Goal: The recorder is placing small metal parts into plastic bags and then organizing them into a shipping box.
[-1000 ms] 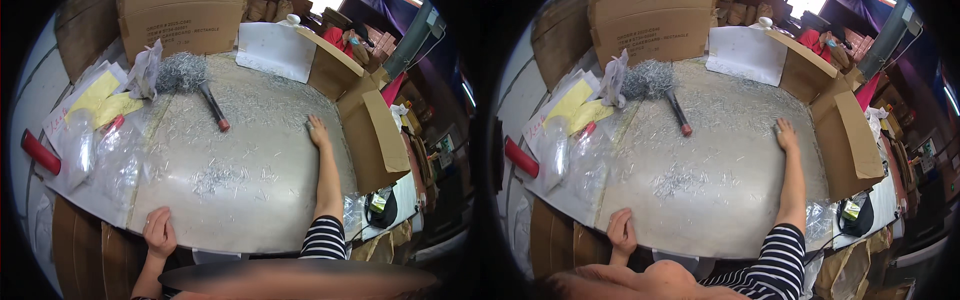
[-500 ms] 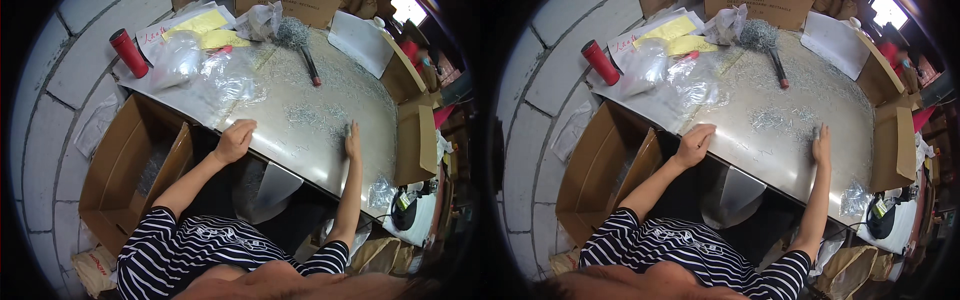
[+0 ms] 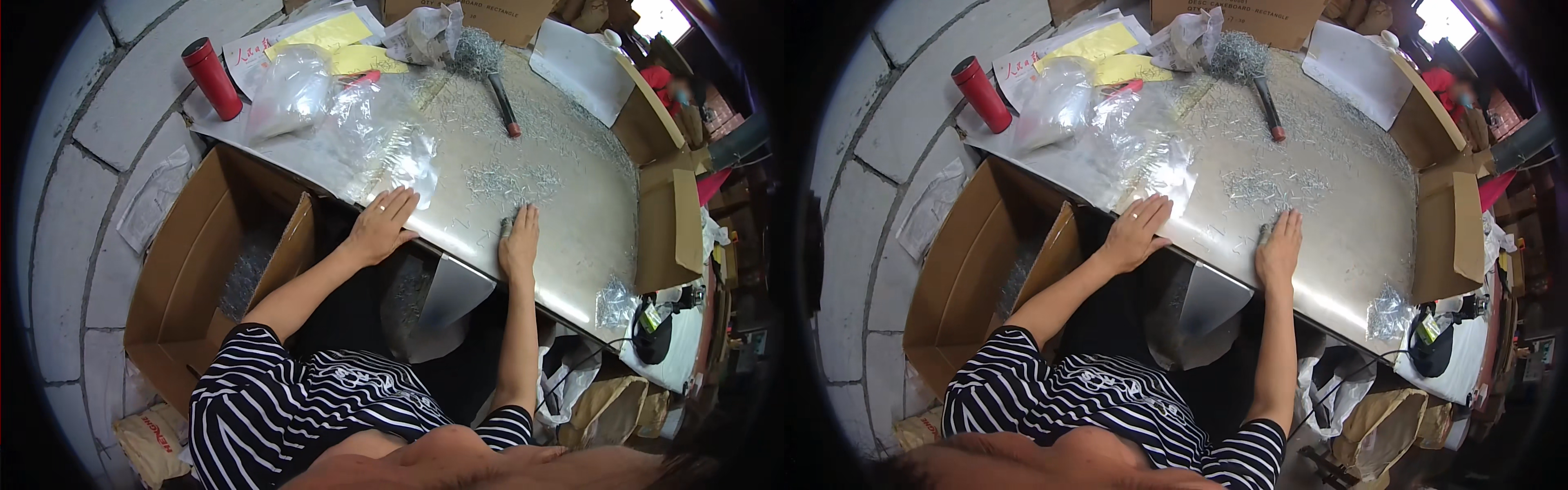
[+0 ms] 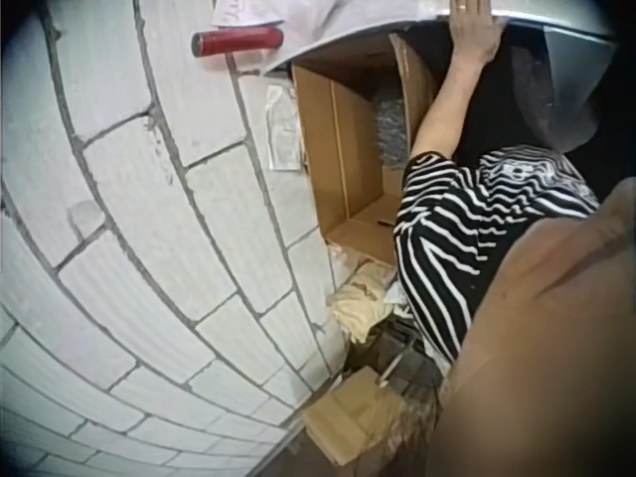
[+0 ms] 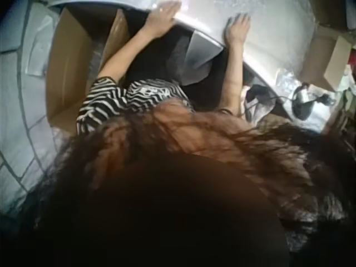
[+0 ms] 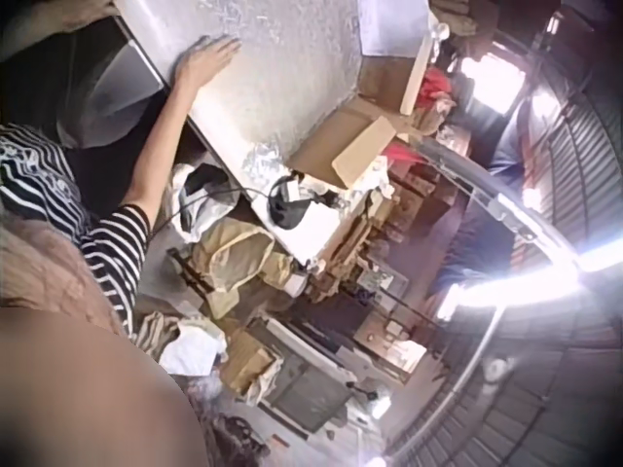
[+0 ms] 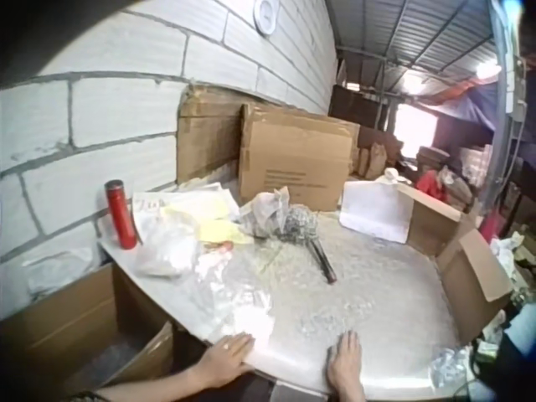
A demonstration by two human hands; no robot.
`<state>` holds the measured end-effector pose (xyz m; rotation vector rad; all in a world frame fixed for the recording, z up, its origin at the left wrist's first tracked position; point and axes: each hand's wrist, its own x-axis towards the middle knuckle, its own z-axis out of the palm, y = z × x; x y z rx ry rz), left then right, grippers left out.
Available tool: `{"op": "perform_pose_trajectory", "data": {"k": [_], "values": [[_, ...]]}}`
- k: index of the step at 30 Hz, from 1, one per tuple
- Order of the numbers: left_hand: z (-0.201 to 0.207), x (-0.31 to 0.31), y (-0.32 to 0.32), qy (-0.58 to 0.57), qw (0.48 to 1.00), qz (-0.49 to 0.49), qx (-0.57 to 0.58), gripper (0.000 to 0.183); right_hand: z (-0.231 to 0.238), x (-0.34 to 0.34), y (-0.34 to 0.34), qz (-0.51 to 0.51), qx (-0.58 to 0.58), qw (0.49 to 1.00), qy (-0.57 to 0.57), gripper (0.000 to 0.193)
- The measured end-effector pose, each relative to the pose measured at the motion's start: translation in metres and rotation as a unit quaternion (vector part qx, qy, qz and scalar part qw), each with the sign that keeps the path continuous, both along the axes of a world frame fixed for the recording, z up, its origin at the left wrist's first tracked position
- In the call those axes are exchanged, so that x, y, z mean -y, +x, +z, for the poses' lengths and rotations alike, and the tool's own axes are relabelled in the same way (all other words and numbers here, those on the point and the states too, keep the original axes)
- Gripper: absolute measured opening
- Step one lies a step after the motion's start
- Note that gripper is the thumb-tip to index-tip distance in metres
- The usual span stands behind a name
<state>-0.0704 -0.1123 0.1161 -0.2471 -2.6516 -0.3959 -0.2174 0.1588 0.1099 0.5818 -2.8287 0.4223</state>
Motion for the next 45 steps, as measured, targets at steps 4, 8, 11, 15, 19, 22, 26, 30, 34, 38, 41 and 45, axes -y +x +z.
{"op": "perform_pose_trajectory", "data": {"k": [4, 8, 11, 15, 19, 22, 26, 30, 34, 38, 41, 45], "values": [[-0.01, -0.003, 0.012, 0.042, 0.985, -0.022, -0.165, 0.031, 0.029, 0.01, 0.023, 0.033, 0.055, 0.997, 0.043, 0.058], [-0.01, -0.012, 0.005, 0.222, 0.955, -0.023, -0.197, 0.013, 0.057, -0.001, 0.06, 0.043, 0.028, 0.999, 0.008, 0.036], [-0.008, -0.025, 0.012, 0.372, 0.922, 0.028, -0.106, 0.027, 0.064, -0.012, 0.099, 0.09, 0.116, 0.961, -0.235, 0.029], [0.017, -0.07, 0.042, 0.557, 0.824, -0.091, 0.038, 0.023, 0.058, -0.003, 0.14, 0.137, 0.325, 0.832, -0.428, 0.03], [0.008, -0.102, 0.07, 0.595, 0.789, -0.098, 0.116, 0.013, 0.031, 0.003, 0.164, 0.1, 0.346, 0.802, -0.477, 0.035], [-0.001, -0.105, 0.079, 0.637, 0.74, -0.069, 0.206, 0.011, 0.02, -0.006, 0.186, 0.077, 0.374, 0.772, -0.508, 0.033], [-0.031, -0.094, 0.089, 0.535, 0.716, -0.148, 0.423, 0.008, -0.031, -0.035, 0.206, 0.101, 0.535, 0.725, -0.421, 0.01], [-0.073, -0.088, 0.092, 0.354, 0.815, -0.129, 0.441, 0.017, -0.083, -0.05, 0.216, 0.147, 0.494, 0.835, -0.191, 0.01], [-0.091, -0.099, 0.086, 0.337, 0.876, -0.049, 0.343, 0.022, -0.067, -0.068, 0.182, 0.159, 0.344, 0.895, -0.236, 0.016], [-0.082, -0.098, 0.074, 0.495, 0.797, -0.065, 0.341, 0.033, 0.018, -0.071, 0.125, 0.006, 0.146, 0.904, -0.401, 0.012], [-0.075, -0.099, 0.062, 0.638, 0.718, -0.064, 0.271, 0.036, 0.041, -0.071, 0.058, 0.013, 0.004, 0.955, -0.296, 0.029], [-0.101, -0.106, 0.067, 0.65, 0.721, -0.059, 0.233, 0.03, 0.023, -0.005, 0.021, 0.084, 0.065, 0.986, -0.127, 0.055]]}}
